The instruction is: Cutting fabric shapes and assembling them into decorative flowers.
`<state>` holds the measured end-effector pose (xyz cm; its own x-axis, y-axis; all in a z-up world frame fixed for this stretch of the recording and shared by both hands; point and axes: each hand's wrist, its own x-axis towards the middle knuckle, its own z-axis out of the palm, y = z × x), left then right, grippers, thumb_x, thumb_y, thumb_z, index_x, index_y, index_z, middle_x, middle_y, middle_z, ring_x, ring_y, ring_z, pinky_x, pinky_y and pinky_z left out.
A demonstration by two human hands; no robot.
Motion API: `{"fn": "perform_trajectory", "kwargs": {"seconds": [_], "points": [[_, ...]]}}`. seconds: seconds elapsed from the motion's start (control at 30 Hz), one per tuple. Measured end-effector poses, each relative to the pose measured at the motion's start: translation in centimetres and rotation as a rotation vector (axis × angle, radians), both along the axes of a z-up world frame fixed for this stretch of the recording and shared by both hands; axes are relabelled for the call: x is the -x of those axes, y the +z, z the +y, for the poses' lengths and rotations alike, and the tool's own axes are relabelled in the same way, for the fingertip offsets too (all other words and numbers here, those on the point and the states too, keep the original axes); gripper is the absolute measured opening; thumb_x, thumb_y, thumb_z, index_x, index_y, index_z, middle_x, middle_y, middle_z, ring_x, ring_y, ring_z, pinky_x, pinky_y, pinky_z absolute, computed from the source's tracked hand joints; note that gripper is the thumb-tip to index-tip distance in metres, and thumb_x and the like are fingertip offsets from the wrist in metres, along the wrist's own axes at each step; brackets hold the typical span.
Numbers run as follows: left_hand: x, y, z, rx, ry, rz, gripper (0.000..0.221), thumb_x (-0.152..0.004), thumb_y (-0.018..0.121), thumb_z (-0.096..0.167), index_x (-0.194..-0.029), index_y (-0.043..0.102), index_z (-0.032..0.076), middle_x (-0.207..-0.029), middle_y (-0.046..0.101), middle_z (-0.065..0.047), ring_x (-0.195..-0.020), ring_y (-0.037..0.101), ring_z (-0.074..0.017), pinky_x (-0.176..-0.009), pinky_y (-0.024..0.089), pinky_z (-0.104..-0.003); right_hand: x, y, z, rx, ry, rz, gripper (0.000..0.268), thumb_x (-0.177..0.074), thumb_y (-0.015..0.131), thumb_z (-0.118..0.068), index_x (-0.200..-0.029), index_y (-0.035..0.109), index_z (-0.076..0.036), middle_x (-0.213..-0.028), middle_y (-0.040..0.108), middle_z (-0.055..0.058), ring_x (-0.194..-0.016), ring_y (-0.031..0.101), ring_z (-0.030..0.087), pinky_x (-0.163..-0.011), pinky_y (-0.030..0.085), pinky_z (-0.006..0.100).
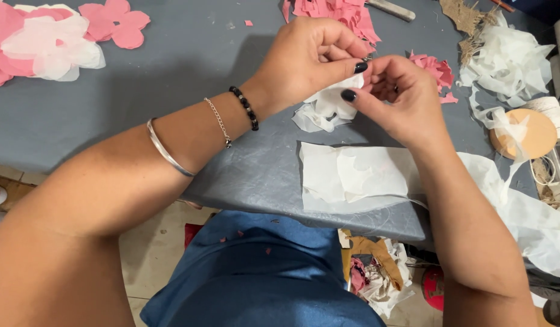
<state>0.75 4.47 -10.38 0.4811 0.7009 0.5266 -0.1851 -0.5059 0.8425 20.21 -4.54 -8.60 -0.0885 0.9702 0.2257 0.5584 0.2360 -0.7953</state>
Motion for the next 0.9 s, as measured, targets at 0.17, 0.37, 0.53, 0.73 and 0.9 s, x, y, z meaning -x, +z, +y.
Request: {"fn": "perform_trajectory", "kwargs": {"seconds": [0.17,0.37,0.53,0.73,0.9], "points": [[-0.2,-0.4,0.4,0.087,-0.114,-0.116,0.022,-0.090,0.076,0.022,-0.108,0.071,0.010,-0.094,0.079,-0.003,-0.089,0.072,-0.0066,-0.077,0.060,-0.021,-0.9,-1.0,0.7,-0.031,-0.035,0.130,0.011,-0.104,0.075,-0.013,-0.105,0.064,-0.012,-0.085,0.061,-0.006,-0.073,0.052,0.001,-0.067,0.043,0.016],[-0.7,-1.5,0.7,0.231,-0.266,-0.183,0.050,-0.085,0.087,0.021,-0.126,0.062,0.006,-0.120,0.072,-0.006,-0.115,0.067,-0.0131,-0.094,0.060,-0.025,-1.4,-1.5,1.2,0.025,-0.049,0.433,0.016,-0.102,0.072,-0.025,-0.109,0.064,-0.013,-0.085,0.063,-0.003,-0.071,0.060,0.007,-0.063,0.049,0.019],[-0.4,-0.9,0.7,0.303,-0.301,-0.187,0.026,-0.087,0.081,0.017,-0.108,0.070,0.005,-0.092,0.079,-0.009,-0.078,0.077,-0.0130,-0.060,0.066,-0.025,0.1,-0.3,0.7,0.128,-0.072,0.490,0.022,-0.101,0.069,-0.035,-0.106,0.067,-0.013,-0.091,0.070,0.000,-0.079,0.067,0.009,-0.067,0.058,0.022],[0.2,1.1,-0.6,0.381,-0.183,-0.076,0.019,-0.081,0.074,0.012,-0.100,0.074,0.008,-0.086,0.080,-0.005,-0.075,0.080,-0.0113,-0.061,0.068,-0.024,-0.2,-0.5,0.9,0.166,-0.123,0.525,0.019,-0.102,0.065,-0.034,-0.106,0.068,-0.015,-0.090,0.072,0.003,-0.081,0.070,0.011,-0.078,0.062,0.024],[-0.2,0.5,-0.1,0.344,-0.182,-0.066,0.013,-0.085,0.076,0.015,-0.097,0.075,0.010,-0.076,0.076,0.000,-0.064,0.067,-0.0036,-0.052,0.054,-0.020,0.0,-0.3,0.7,0.175,-0.081,0.515,0.018,-0.104,0.063,-0.028,-0.109,0.067,-0.011,-0.094,0.072,0.006,-0.085,0.070,0.012,-0.081,0.061,0.025]]}}
